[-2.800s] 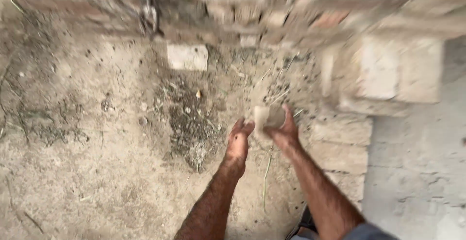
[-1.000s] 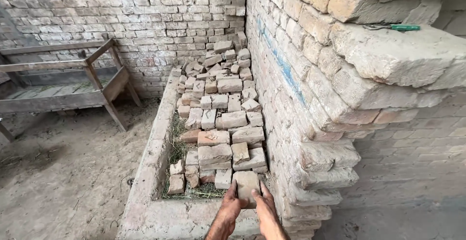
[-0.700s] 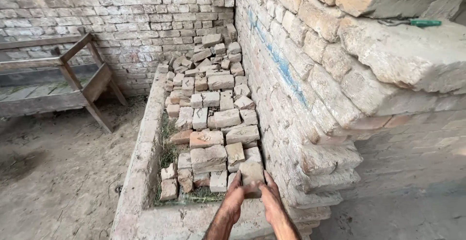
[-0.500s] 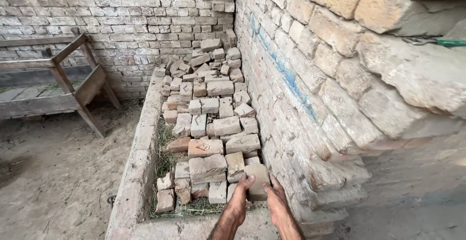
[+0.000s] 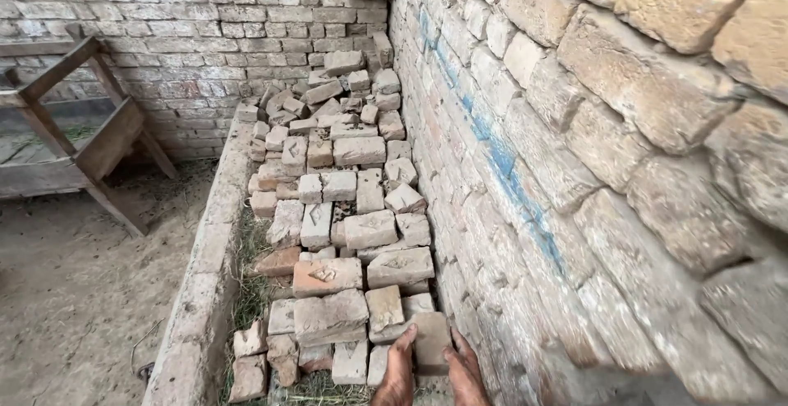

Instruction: Moving bricks and preparing a wall segment for repair or construction.

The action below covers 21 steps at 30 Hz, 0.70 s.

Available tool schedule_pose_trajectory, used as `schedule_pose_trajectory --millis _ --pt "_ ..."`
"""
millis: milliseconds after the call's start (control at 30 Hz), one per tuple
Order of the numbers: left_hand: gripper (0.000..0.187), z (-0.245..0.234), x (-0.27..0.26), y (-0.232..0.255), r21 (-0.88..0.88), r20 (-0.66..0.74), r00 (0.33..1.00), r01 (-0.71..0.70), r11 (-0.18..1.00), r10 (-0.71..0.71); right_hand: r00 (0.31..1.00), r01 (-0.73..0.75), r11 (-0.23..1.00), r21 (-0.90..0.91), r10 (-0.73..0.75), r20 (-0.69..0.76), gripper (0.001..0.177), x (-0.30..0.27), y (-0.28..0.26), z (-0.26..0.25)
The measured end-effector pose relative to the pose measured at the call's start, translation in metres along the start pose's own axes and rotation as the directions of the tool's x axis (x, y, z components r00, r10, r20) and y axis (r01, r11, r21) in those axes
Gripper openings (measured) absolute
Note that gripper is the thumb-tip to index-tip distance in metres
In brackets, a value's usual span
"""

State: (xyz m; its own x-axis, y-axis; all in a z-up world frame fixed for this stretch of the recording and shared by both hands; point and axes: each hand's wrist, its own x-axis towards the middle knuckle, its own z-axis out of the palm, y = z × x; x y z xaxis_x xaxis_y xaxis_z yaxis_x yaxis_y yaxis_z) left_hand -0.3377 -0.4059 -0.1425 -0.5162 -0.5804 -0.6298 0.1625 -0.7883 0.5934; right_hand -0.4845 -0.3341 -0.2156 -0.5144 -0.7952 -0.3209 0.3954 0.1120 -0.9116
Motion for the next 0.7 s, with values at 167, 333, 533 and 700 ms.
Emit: schedule_pose_trajectory --millis 167,333,533,700 --pt "0.086 0.000 0.058 -0.002 -0.107 0.046 0.999 -0.022 0.994 0.027 0.999 0.047 0.990 -0.130 -0.045 0.019 0.061 0.066 0.028 -0.023" --pt "0.085 -0.012 0.130 -0.019 -0.189 0.038 0.997 -0.056 0.980 0.064 0.998 -0.054 0.971 -0.234 0.046 -0.039 0.063 0.110 0.054 -0.031" --pt "0.096 0.006 0.131 0.009 -0.053 -0.164 0.985 0.049 0.997 -0.057 0.957 -0.254 0.932 -0.261 0.201 -0.210 0.065 0.098 -0.011 0.020" --pt "0.108 -0.012 0.177 0.015 0.150 -0.164 0.984 0.089 0.985 -0.064 0.966 -0.219 0.921 -0.323 0.157 -0.207 0.061 0.145 0.010 0.025"
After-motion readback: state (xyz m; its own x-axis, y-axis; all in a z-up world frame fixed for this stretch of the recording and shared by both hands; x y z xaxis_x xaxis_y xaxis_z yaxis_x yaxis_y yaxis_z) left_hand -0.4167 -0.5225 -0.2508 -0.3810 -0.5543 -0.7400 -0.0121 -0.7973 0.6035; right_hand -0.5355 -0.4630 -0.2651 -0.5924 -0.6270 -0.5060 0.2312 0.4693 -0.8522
